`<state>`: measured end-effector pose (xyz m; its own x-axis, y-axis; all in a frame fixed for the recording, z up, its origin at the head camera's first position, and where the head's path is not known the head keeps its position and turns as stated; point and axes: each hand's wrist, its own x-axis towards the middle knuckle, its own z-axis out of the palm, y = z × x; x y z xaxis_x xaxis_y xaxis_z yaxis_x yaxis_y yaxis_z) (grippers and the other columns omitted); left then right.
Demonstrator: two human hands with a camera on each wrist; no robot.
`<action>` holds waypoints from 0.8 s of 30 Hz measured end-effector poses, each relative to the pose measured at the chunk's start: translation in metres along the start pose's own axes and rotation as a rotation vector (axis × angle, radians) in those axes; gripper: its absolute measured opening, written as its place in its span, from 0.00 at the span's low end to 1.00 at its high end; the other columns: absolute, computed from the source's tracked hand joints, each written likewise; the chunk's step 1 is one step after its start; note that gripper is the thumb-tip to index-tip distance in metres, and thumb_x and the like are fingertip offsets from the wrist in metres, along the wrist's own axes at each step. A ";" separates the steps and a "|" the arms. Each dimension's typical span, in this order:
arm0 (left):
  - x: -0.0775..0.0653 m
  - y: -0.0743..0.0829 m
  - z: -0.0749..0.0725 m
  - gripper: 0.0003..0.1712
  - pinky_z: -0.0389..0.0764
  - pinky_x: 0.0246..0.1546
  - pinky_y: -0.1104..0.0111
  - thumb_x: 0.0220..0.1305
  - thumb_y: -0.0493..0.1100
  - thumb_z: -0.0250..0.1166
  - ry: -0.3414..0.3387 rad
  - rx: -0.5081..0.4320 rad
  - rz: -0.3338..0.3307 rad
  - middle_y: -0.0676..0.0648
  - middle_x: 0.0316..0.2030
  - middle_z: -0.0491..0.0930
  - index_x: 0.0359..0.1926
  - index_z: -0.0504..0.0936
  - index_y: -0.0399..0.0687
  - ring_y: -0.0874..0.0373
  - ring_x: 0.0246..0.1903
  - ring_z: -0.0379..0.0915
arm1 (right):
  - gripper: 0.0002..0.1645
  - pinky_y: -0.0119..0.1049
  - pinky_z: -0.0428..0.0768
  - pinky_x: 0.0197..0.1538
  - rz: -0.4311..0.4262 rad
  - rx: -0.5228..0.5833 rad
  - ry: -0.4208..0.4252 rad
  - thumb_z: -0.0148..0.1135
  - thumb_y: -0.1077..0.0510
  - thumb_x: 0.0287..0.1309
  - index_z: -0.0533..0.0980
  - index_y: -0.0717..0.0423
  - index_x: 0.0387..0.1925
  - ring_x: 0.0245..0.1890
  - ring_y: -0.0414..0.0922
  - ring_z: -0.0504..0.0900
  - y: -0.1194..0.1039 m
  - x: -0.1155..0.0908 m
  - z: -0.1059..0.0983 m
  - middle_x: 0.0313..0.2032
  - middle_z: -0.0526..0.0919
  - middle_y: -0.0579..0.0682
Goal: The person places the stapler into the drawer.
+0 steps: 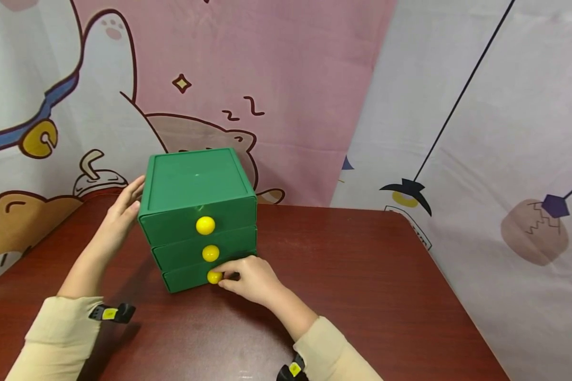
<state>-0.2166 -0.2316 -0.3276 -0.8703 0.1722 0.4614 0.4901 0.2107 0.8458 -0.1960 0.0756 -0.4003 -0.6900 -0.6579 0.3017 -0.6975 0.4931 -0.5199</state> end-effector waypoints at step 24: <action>-0.001 -0.008 -0.010 0.31 0.65 0.55 0.75 0.77 0.45 0.41 -0.044 0.041 -0.029 0.37 0.71 0.50 0.76 0.47 0.48 0.44 0.69 0.48 | 0.17 0.38 0.78 0.33 0.140 -0.163 0.309 0.69 0.58 0.54 0.83 0.46 0.48 0.30 0.37 0.82 0.029 -0.059 -0.065 0.36 0.86 0.41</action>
<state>-0.2205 -0.2430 -0.3324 -0.8815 0.2073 0.4242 0.4673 0.2557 0.8463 -0.1879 0.1658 -0.3817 -0.7895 -0.3872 0.4761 -0.5965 0.6666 -0.4470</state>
